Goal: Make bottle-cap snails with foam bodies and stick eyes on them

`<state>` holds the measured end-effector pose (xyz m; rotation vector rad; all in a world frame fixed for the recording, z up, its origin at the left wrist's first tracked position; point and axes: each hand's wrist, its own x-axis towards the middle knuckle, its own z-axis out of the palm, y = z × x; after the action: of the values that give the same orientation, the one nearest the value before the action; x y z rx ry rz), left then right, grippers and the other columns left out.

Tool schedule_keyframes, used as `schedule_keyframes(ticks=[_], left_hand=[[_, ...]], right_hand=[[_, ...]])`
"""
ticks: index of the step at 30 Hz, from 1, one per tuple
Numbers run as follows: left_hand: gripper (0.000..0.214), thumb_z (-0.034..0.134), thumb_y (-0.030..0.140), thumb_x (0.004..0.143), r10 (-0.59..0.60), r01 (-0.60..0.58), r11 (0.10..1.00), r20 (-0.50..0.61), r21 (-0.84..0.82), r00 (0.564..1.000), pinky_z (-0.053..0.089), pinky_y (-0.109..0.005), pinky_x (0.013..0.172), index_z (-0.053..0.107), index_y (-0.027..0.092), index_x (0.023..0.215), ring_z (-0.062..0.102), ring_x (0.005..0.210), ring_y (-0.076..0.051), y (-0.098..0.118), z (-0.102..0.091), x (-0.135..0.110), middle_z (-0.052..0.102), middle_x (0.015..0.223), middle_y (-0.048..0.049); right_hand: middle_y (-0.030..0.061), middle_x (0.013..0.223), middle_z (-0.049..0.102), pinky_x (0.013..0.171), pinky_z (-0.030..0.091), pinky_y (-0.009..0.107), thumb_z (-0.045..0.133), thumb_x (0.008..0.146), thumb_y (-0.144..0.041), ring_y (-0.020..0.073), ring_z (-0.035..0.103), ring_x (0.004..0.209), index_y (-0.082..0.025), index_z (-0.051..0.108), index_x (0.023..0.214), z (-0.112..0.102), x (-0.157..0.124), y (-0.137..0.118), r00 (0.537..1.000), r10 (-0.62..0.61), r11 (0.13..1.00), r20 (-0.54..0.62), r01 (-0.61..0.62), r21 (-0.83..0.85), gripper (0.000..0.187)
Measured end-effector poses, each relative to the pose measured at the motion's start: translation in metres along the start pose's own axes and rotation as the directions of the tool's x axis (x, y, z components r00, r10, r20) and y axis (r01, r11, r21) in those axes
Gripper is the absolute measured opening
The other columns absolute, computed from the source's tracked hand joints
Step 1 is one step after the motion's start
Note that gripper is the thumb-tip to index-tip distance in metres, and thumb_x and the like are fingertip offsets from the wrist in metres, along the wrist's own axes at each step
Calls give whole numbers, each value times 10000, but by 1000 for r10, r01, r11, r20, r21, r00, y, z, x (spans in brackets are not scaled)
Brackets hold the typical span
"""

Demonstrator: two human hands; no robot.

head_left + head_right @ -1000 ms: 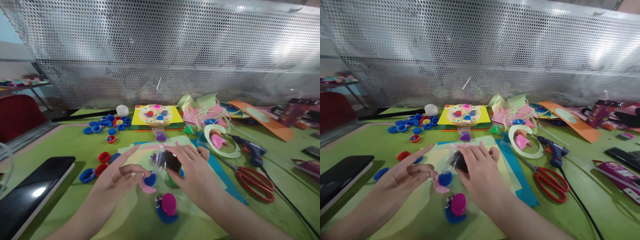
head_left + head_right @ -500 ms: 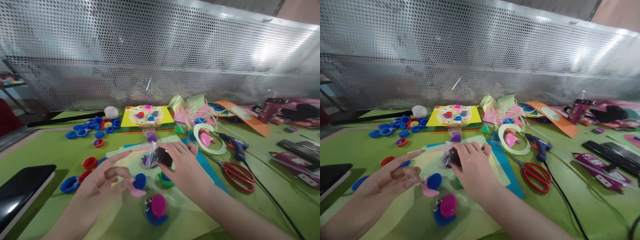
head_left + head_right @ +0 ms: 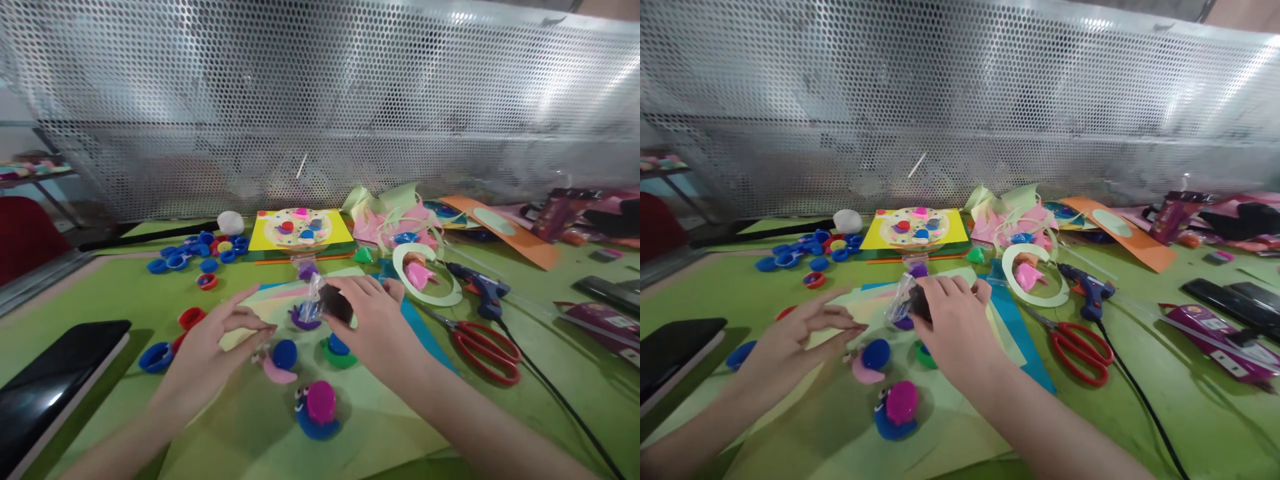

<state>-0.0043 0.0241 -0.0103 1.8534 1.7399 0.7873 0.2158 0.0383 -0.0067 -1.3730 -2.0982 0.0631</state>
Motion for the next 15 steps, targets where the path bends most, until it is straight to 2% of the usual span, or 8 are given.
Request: schedule_keyframes(ticks=[1,3,7,9,10,12,14,15], left_hand=[[383,556,474,786,-19,18,1000,35,6,999,389,-490,953,577,286,1119,588,1065,-280,-1,0,2,724,965,-33],[365,557,418,788,-31,29,999,66,38,997,389,-475,968,572,284,1127,572,1096,-267,-3,0,5,715,1006,-24],[184,615,415,726,-46,39,990,47,132,998,391,-496,968,690,256,782,487,1193,-335,-9,0,11,596,1255,-35],[223,604,456,732,-36,27,990,64,141,997,414,-487,953,695,253,751,491,1191,-342,-13,1,12,580,1277,-29],[241,585,464,748,-23,12,992,82,130,996,435,-466,937,694,257,808,519,1166,-327,-15,2,12,610,1238,-31],[334,541,444,788,8,-18,997,117,81,993,465,-421,909,620,271,1063,587,1091,-274,-20,4,11,699,1079,-24],[537,522,412,808,51,-59,997,148,48,988,454,-411,917,403,260,1308,616,1049,-241,-24,6,11,743,939,-7],[610,512,406,815,69,-79,995,163,56,984,436,-428,931,303,247,1367,617,1047,-239,-26,6,11,749,919,-7]], right_hand=[[38,1058,665,796,272,419,634,777,-200,253,575,977,-215,541,1060,0,0,0,1000,-3,1000,1,3,-2,299],[33,1055,666,795,268,417,634,777,-199,250,576,977,-218,539,1060,0,-1,0,1000,-2,1000,2,2,-6,299],[24,1055,666,792,260,413,634,776,-199,241,578,974,-225,531,1077,-1,0,0,1000,-5,1000,0,5,-13,319],[25,1047,668,790,259,410,637,775,-199,240,579,969,-223,533,1075,-1,-1,0,1000,-9,1000,2,9,-19,319],[27,1044,669,792,258,411,639,774,-200,240,580,967,-220,535,1074,-1,-1,0,1000,-11,1000,3,11,-23,317],[29,1040,670,795,259,414,639,776,-202,241,581,964,-214,538,1074,-1,-1,0,1000,-15,999,2,15,-29,315],[28,1038,671,791,263,413,642,778,-203,240,582,961,-209,540,1075,-2,-2,1,1000,-13,1000,2,13,-28,314],[26,1034,671,786,265,411,644,777,-203,239,583,957,-207,541,1074,-2,-2,1,1000,-11,1000,2,11,-26,315]])
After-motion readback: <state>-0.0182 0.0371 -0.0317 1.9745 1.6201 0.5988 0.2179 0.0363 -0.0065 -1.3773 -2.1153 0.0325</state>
